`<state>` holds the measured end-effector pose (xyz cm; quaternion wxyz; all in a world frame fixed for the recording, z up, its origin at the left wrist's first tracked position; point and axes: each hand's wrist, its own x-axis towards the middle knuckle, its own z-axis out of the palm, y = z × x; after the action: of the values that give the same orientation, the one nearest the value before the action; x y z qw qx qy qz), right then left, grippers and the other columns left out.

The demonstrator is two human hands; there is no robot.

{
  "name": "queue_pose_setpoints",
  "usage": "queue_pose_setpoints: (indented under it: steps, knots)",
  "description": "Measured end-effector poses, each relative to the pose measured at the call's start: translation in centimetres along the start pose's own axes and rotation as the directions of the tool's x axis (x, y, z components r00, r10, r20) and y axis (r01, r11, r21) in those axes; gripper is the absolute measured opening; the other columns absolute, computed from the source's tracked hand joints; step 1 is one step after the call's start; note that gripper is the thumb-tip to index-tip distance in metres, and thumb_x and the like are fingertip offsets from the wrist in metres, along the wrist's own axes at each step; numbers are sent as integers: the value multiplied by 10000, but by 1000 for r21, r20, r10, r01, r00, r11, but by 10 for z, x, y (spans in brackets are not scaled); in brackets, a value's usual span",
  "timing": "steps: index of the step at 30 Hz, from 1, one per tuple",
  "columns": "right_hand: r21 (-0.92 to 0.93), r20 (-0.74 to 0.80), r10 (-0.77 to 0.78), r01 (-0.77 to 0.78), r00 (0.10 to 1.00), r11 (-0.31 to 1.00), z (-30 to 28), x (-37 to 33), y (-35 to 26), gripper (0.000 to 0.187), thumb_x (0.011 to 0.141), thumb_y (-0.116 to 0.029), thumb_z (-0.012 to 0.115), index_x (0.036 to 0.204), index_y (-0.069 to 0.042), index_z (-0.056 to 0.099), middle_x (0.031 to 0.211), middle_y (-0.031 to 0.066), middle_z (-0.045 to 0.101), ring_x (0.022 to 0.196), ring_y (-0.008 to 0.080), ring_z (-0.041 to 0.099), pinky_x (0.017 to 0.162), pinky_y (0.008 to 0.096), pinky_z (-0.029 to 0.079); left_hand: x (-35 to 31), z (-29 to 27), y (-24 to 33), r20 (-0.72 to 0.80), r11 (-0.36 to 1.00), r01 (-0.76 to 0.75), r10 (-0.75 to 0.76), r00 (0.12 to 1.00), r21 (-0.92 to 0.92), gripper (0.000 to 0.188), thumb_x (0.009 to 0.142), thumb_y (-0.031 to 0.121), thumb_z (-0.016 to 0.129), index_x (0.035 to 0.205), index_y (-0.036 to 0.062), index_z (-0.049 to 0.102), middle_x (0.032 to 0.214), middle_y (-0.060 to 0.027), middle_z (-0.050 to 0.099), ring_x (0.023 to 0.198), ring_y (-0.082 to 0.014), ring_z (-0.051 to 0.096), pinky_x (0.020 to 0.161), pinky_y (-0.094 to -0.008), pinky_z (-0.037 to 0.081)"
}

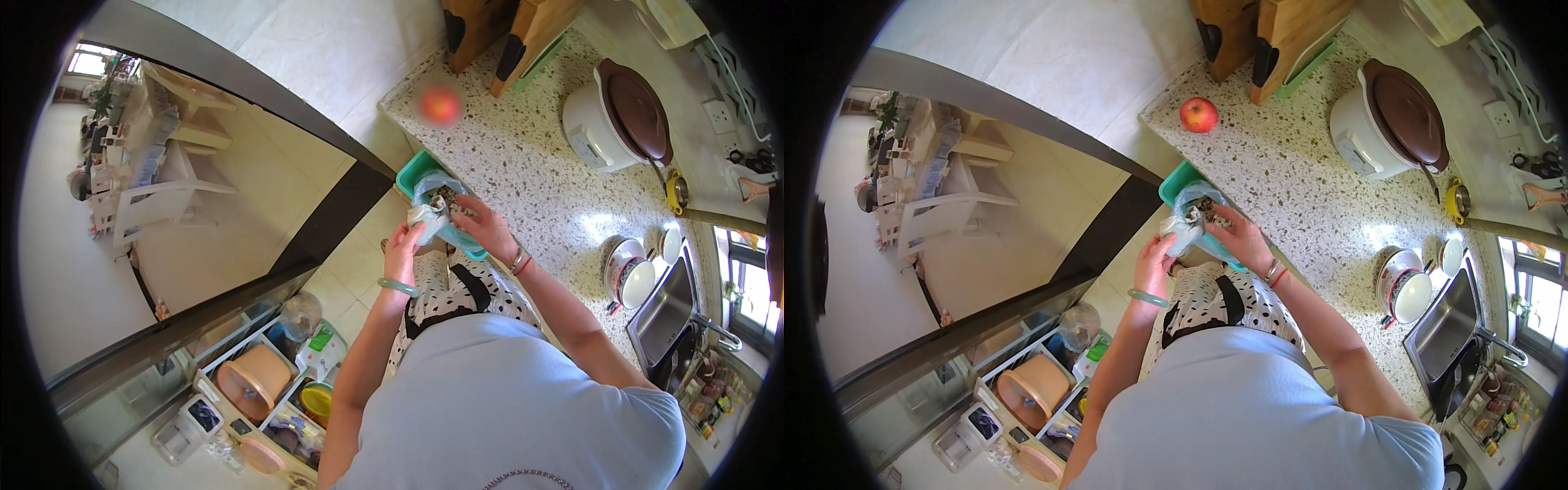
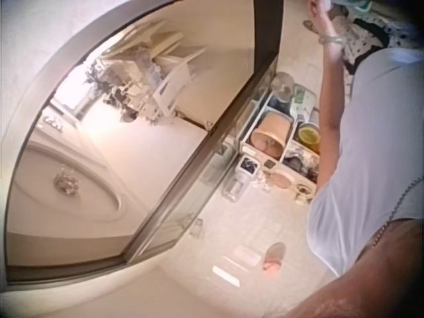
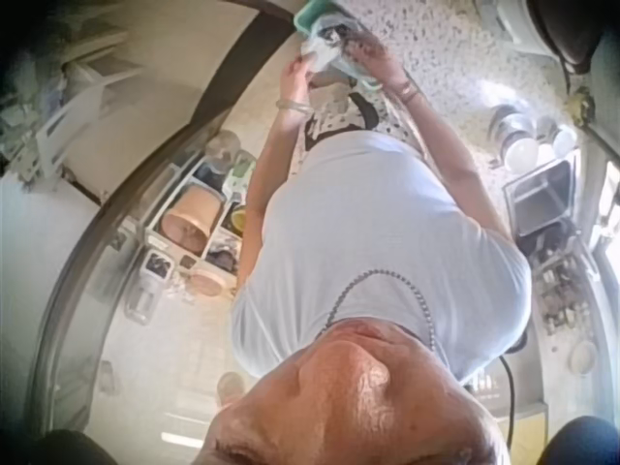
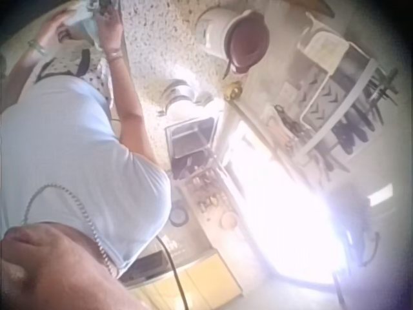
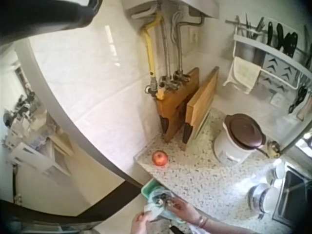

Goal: The person ladles soup from a slow cooker into two separate bowls and places them on a dining table. The person then returns to the kitchen, washes a frying pan and a small metal bowl in the sink, and dries their hands with a cloth.

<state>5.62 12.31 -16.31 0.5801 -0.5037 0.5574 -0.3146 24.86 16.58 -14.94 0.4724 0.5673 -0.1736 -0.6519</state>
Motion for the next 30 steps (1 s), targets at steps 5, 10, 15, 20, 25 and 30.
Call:
queue_pose_setpoints:
  steps: [5,10,15,20,25,30]
  knots:
    - [288,132,159,-191,978,938,3,6,-10,344,920,-324,663,1100,-35,619,1048,29,638,883,118,615,738,279,510,2,6,10,101,992,69,-59,993,-103,369,920,279,619,1217,68,565,1110,-48,651,1033,-150,613,938,-322,454]
    - [652,177,238,-295,955,699,-4,2,-24,233,940,-310,638,1016,-90,648,896,-27,623,840,56,563,770,244,476,9,-1,3,-29,989,149,-150,988,-27,455,936,361,604,1275,67,528,1143,-70,634,1077,-172,602,953,-360,463]
    - [613,143,76,-149,987,776,-6,-5,-36,167,939,-209,625,993,-55,663,1029,23,658,898,95,599,827,251,477,-12,22,17,34,915,309,-311,950,-258,519,943,473,569,1251,59,517,1193,-87,597,1118,-203,578,938,-395,483]
    - [187,268,-311,267,912,945,10,-29,-61,128,895,-71,633,997,-2,669,1151,84,650,960,134,615,842,278,497,4,23,7,412,847,291,-96,906,-444,470,985,478,482,1188,61,560,1074,-65,633,971,-191,610,784,-339,512]
    - [-1,-49,-340,341,939,940,-1,-12,-62,247,889,-168,685,1078,-13,652,1159,93,640,1027,183,610,850,305,502,6,10,19,383,842,366,-210,899,-397,432,1000,454,460,1142,70,598,945,-42,667,740,-156,603,612,-275,495]
    - [350,258,135,-223,957,910,-9,9,-68,468,929,-295,651,1296,-22,551,1192,69,606,1023,124,575,862,274,477,4,13,22,560,830,431,-182,808,-353,488,986,537,422,1133,106,597,939,-40,654,696,-156,566,600,-291,491]
